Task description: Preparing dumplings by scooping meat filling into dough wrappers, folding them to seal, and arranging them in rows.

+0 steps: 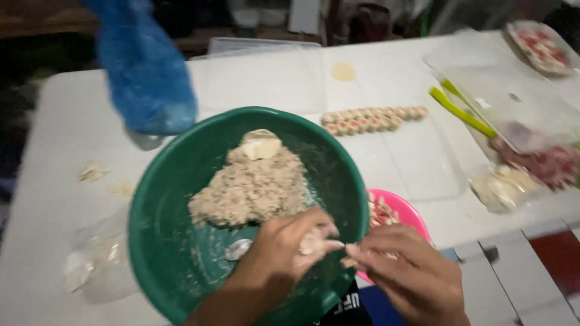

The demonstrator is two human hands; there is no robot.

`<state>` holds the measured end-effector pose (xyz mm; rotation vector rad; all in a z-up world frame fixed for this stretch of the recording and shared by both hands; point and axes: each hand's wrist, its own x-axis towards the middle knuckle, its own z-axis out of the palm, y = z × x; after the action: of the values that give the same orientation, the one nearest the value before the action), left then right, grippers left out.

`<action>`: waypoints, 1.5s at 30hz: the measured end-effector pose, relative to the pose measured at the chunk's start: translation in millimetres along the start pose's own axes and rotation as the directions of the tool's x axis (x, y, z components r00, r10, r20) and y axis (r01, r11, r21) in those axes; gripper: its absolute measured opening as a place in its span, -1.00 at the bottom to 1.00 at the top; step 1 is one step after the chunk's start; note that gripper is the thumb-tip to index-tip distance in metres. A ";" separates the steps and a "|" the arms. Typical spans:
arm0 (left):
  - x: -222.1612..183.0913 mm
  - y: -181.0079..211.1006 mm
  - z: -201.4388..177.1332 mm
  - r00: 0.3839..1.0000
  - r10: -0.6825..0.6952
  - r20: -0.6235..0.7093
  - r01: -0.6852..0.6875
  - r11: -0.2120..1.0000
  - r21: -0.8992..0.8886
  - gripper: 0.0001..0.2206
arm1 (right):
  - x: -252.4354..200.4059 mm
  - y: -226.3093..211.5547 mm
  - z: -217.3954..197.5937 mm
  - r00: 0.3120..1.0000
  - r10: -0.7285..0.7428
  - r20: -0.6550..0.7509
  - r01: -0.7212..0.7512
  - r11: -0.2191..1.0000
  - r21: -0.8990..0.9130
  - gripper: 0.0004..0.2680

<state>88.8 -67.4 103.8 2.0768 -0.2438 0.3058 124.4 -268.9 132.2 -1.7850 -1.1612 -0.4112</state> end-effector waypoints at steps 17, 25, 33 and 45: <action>-6.3 8.5 -19.0 0.971 0.095 0.219 -0.075 0.992 -0.099 -0.84 | 16.7 -27.8 15.4 0.978 -0.049 0.202 0.116 0.935 -0.335 -0.82; -4.3 12.2 -22.7 0.982 0.077 0.175 -0.052 0.988 -0.147 -0.91 | -8.1 -2.3 26.2 0.937 -0.185 0.296 0.327 0.759 -0.563 -0.66; -7.3 18.8 -39.0 0.971 0.041 0.234 -0.001 0.986 -0.168 -0.83 | -5.2 -20.9 20.8 0.992 -0.112 0.055 0.119 0.710 -0.694 -0.69; -10.2 7.5 -35.3 0.980 0.181 0.081 -0.159 0.963 -0.219 -0.86 | -0.9 -17.6 41.5 0.966 -0.232 0.111 0.234 0.612 -0.756 -0.74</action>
<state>72.8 -40.0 123.9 1.8655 -0.4969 0.2664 100.9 -232.5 119.7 -2.3438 -1.3353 -1.2169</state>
